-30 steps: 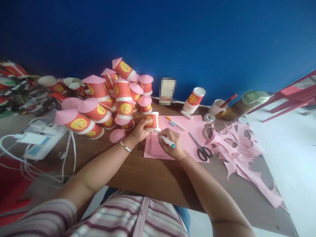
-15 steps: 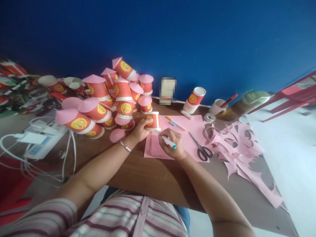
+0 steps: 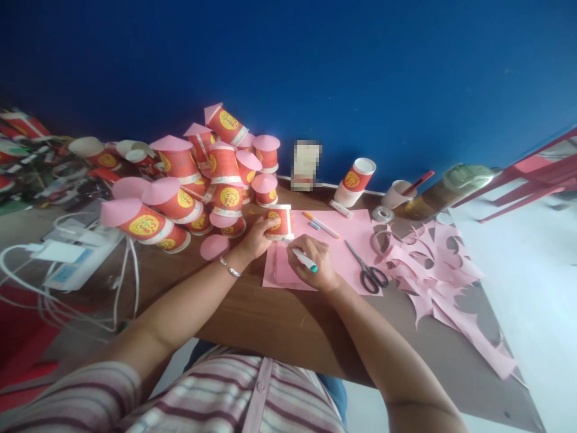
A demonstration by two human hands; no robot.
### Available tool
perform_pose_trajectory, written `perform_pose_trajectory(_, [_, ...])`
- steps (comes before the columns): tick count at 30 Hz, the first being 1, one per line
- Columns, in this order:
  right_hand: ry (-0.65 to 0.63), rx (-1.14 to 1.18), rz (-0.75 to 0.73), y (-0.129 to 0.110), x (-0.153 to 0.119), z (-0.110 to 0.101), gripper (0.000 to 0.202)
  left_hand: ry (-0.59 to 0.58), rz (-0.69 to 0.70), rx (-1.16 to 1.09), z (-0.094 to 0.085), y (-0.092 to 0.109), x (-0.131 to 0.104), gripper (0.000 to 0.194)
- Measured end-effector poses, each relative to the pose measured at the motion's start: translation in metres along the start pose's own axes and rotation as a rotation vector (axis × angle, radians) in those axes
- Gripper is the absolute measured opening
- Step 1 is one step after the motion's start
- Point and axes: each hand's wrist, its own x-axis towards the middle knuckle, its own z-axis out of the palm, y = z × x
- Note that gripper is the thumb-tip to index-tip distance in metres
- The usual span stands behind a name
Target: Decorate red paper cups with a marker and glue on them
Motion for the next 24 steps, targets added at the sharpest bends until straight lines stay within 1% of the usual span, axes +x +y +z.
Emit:
perform_pose_trajectory(9, [-0.016, 0.007, 0.007, -0.0002, -0.0011, 0.0012, 0.01, 0.028, -0.028, -0.009, 0.0053, 0.0036, -0.0024, 0.029])
perform_pose_trajectory(15, [-0.001, 0.023, 0.004, -0.0006, -0.0016, -0.0004, 0.008, 0.03, -0.019, -0.018, 0.0039, 0.0026, -0.0013, 0.028])
perform_pose_trajectory(24, [0.018, 0.053, 0.005, -0.0009, -0.0005, -0.0026, 0.007, 0.077, -0.009, -0.132, 0.0009, 0.0032, 0.0004, 0.024])
